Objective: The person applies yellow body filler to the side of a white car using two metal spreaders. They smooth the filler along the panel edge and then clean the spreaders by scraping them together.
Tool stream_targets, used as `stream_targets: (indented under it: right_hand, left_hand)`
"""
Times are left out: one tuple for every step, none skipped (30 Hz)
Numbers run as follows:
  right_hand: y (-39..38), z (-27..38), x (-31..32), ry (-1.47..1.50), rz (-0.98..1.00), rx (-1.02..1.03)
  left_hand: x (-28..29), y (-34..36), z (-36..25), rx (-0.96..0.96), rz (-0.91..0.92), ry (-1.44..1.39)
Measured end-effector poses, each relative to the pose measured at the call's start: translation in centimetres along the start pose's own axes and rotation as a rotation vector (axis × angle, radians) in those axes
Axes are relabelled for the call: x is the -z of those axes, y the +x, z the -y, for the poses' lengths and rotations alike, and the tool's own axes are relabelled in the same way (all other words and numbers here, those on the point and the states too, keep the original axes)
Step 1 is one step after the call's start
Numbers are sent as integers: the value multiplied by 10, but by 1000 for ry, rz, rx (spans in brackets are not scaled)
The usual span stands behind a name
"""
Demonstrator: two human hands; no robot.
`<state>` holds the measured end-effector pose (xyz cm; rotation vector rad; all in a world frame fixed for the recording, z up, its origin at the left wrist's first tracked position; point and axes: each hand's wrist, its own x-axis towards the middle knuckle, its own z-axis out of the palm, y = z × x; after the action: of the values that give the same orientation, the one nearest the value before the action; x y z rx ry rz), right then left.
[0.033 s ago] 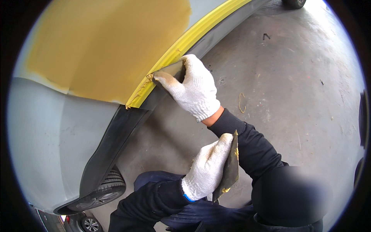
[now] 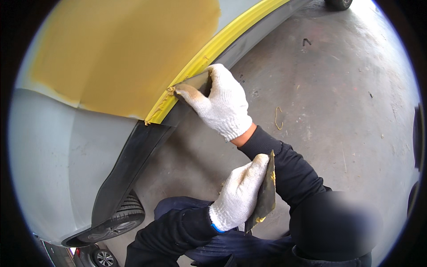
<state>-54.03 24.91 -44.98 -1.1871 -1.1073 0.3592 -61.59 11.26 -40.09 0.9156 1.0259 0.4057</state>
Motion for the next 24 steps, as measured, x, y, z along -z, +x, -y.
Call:
stream_targets:
  right_hand:
    - [-3, 3, -3, 0, 5, -4]
    - [-5, 5, -6, -1, -3, 2]
    - [-6, 6, -9, -2, -13, 9]
    - [-7, 8, -11, -3, -22, 16]
    - [-8, 10, -13, 16, -19, 12]
    - [-11, 11, -15, 33, -16, 9]
    - [-14, 12, -17, 51, -12, 6]
    - [-17, 14, -19, 45, -10, 9]
    - [-20, 15, -21, 40, -8, 10]
    - [-21, 16, -23, 35, -6, 12]
    - [-22, 16, -26, 34, -17, 31]
    - [-24, 16, -29, 35, -28, 50]
    - [-25, 16, -31, 35, -39, 68]
    - [-26, 18, -31, 39, -27, 65]
    - [-26, 20, -30, 42, -15, 61]
    - [-27, 22, -29, 44, -4, 57]
    - [-29, 23, -30, 30, 6, 49]
    - [-30, 25, -31, 16, 15, 41]
    - [-31, 26, -32, 3, 24, 34]
    - [-31, 26, -32, 8, 19, 33]
    - [-31, 26, -33, 11, 13, 33]
    - [-31, 27, -33, 14, 6, 34]
    - [-31, 27, -32, 13, 13, 35]
    - [-31, 26, -32, 15, 20, 35]
  left_hand:
    - [-2, -2, -1, -2, -7, -6]
    - [-3, -3, -3, -4, -14, -12]
    - [-3, -5, -4, -16, 3, -10]
    - [-4, -5, -5, -9, -2, -24]
    - [-4, -6, -5, -2, -8, -38]
    - [-3, -7, -3, 3, -13, -54]
    - [-3, -8, -2, -4, -4, -51]
    - [-3, -10, -1, -11, 5, -48]
    - [-2, -11, -2, -17, 12, -45]
    - [-2, -12, -2, -24, 19, -41]
    - [-1, -13, -2, -29, 26, -37]
    - [-1, -14, -2, -35, 31, -32]
    - [0, -15, -1, -39, 30, -25]
    - [1, -15, 0, -43, 29, -17]
    - [2, -16, 1, -46, 31, -9]
    - [1, -17, 1, -51, 29, -14]
    - [1, -18, 1, -55, 28, -19]
    - [1, -19, 1, -60, 26, -23]
    - [1, -20, 2, -59, 31, -16]
    - [3, -20, 3, -59, 36, -9]
    - [4, -20, 4, -59, 43, -2]
    - [4, -21, 4, -63, 46, -6]
    - [4, -21, 5, -68, 49, -9]
    - [3, -21, 5, -72, 54, -6]
